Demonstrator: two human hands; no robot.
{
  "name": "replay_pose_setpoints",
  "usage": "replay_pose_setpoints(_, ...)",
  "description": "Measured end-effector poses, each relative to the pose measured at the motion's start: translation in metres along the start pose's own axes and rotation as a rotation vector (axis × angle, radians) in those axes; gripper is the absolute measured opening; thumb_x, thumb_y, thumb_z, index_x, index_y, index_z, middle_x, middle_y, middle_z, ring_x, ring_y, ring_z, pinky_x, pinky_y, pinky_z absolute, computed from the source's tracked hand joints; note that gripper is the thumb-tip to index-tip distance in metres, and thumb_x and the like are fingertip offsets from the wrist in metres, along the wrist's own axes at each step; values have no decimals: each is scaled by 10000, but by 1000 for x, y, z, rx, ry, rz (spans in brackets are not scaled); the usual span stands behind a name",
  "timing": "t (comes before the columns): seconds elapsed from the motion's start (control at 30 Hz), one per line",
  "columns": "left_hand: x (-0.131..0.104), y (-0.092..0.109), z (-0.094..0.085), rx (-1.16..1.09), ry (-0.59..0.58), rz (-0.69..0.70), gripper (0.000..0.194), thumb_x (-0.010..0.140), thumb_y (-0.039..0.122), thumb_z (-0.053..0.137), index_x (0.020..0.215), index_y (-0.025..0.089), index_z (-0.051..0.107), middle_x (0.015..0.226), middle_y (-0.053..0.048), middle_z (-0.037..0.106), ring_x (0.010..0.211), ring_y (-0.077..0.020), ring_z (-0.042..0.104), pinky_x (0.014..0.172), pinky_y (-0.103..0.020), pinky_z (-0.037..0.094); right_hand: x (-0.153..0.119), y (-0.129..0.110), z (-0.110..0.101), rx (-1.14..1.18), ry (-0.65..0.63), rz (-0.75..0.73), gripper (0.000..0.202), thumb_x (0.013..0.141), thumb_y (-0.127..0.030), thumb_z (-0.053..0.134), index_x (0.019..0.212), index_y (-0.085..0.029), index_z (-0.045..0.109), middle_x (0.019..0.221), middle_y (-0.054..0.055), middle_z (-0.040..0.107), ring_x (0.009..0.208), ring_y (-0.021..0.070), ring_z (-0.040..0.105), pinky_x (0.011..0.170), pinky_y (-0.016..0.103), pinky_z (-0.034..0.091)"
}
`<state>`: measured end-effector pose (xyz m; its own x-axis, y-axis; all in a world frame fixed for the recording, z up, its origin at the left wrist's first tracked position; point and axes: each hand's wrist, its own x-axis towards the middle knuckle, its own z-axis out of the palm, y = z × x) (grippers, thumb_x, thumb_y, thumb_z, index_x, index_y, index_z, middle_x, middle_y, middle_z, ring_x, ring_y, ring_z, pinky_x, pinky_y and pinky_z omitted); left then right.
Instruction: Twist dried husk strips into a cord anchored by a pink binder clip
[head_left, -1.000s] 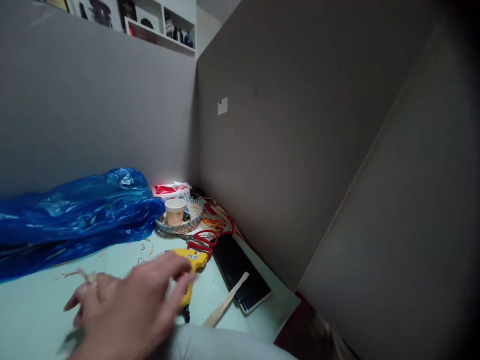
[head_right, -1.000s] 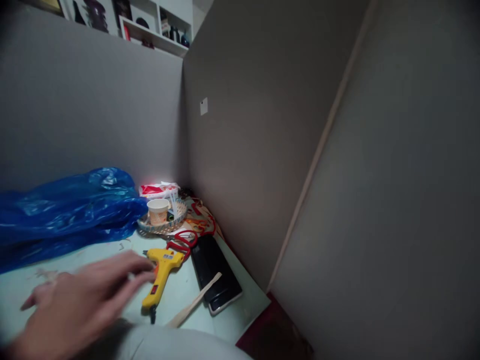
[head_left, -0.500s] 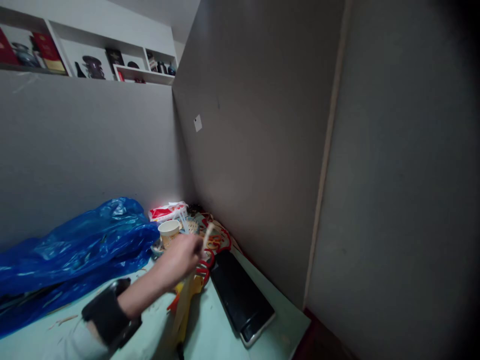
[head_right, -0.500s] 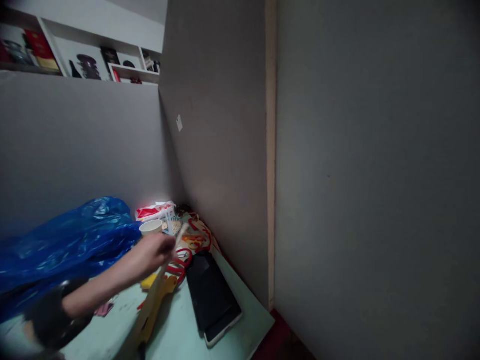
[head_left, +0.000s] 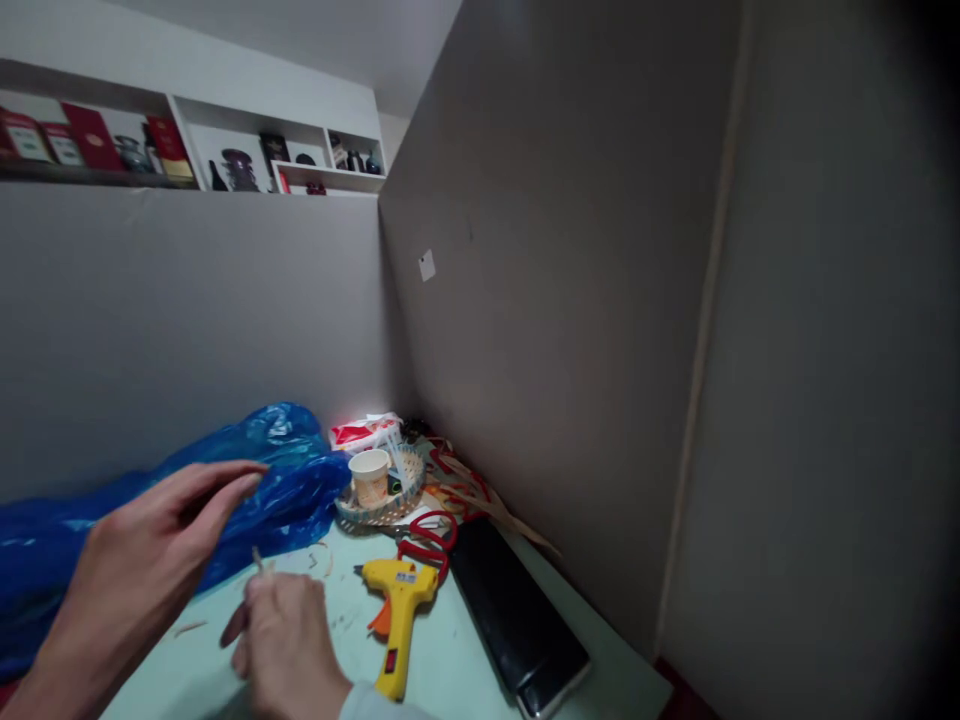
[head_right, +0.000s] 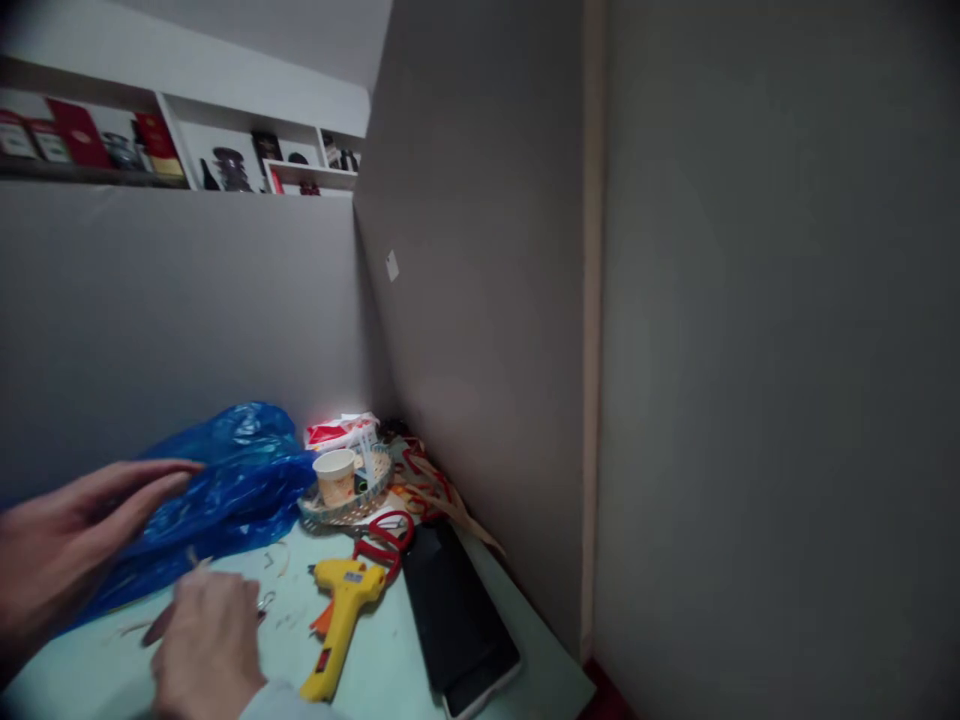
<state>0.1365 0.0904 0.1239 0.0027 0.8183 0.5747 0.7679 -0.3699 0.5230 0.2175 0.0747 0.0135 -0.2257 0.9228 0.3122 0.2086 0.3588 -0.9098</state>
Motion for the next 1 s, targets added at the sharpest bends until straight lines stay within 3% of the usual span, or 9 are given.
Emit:
replay_pose_setpoints(0.07, -21, -32, -15, -75, -2, -82, 290, 711, 475, 628, 859, 256, 748, 973, 4, 753, 973, -282, 622, 824, -307, 439, -5, 3, 11, 31, -4, 92, 413, 986, -193, 285, 694, -147, 575, 579, 7, 504, 584, 136, 537, 572, 244, 436)
replay_pose_setpoints(0.1, -32, -46, -18, -135, -76, -163, 311, 650, 469, 680, 850, 245, 761, 953, -16, 762, 894, -270, 639, 760, -296, 466, -8, 5, 14, 39, 1, 121, 412, 965, -161, 272, 649, -168, 537, 543, 1, 469, 578, 144, 519, 572, 246, 413)
replay_pose_setpoints(0.17, -51, -68, -18, -234, -184, -228, 346, 641, 496, 695, 843, 229, 779, 782, -26, 752, 608, -199, 586, 597, -276, 467, -16, 7, 19, -11, -19, 23, 366, 942, -132, 282, 651, -185, 498, 588, 15, 496, 698, 170, 536, 706, 284, 409)
replay_pose_setpoints(0.2, -60, -75, -16, -311, -214, -251, 332, 658, 497, 689, 816, 222, 787, 686, -24, 730, 550, -177, 551, 570, -265, 463, -19, 8, 20, -24, -63, -19, 359, 942, -133, 273, 660, -190, 488, 614, 24, 512, 728, 179, 532, 736, 298, 400)
replay_pose_setpoints(0.23, -67, -80, -15, -371, -212, -282, 308, 661, 482, 702, 807, 226, 792, 723, -23, 737, 544, -162, 540, 582, -260, 470, -22, 7, 21, -23, -100, -40, 350, 938, -130, 275, 658, -194, 474, 630, 26, 517, 745, 181, 526, 761, 303, 390)
replay_pose_setpoints(0.4, -93, -93, -16, -597, -130, -448, 347, 607, 437, 771, 868, 208, 795, 629, -14, 702, 527, -150, 545, 579, -259, 488, -31, 0, 30, 133, -352, -21, 402, 989, -252, 190, 670, -208, 430, 531, -9, 466, 534, 142, 453, 636, 268, 389)
replay_pose_setpoints(0.6, -106, -106, -18, -707, -225, -587, 303, 594, 414, 766, 798, 193, 800, 524, -3, 656, 497, -155, 547, 535, -258, 470, -40, 5, 36, 174, -521, -88, 320, 983, -407, 264, 790, -218, 436, 584, -13, 495, 534, 135, 427, 584, 247, 372)
replay_pose_setpoints(0.87, -105, -113, -15, -718, -336, -562, 190, 624, 374, 742, 722, 223, 805, 592, -9, 667, 478, -143, 541, 519, -256, 446, -41, -1, 35, 274, -497, 112, 484, 987, -523, 170, 746, -203, 442, 577, -13, 457, 518, 113, 404, 530, 217, 339)
replay_pose_setpoints(1.0, -106, -113, -12, -744, -329, -542, 195, 618, 383, 739, 699, 218, 803, 692, -10, 652, 467, -114, 510, 513, -255, 423, -42, 0, 36, 299, -496, 96, 494, 962, -575, 232, 800, -193, 499, 608, -10, 485, 534, 109, 399, 528, 218, 332)
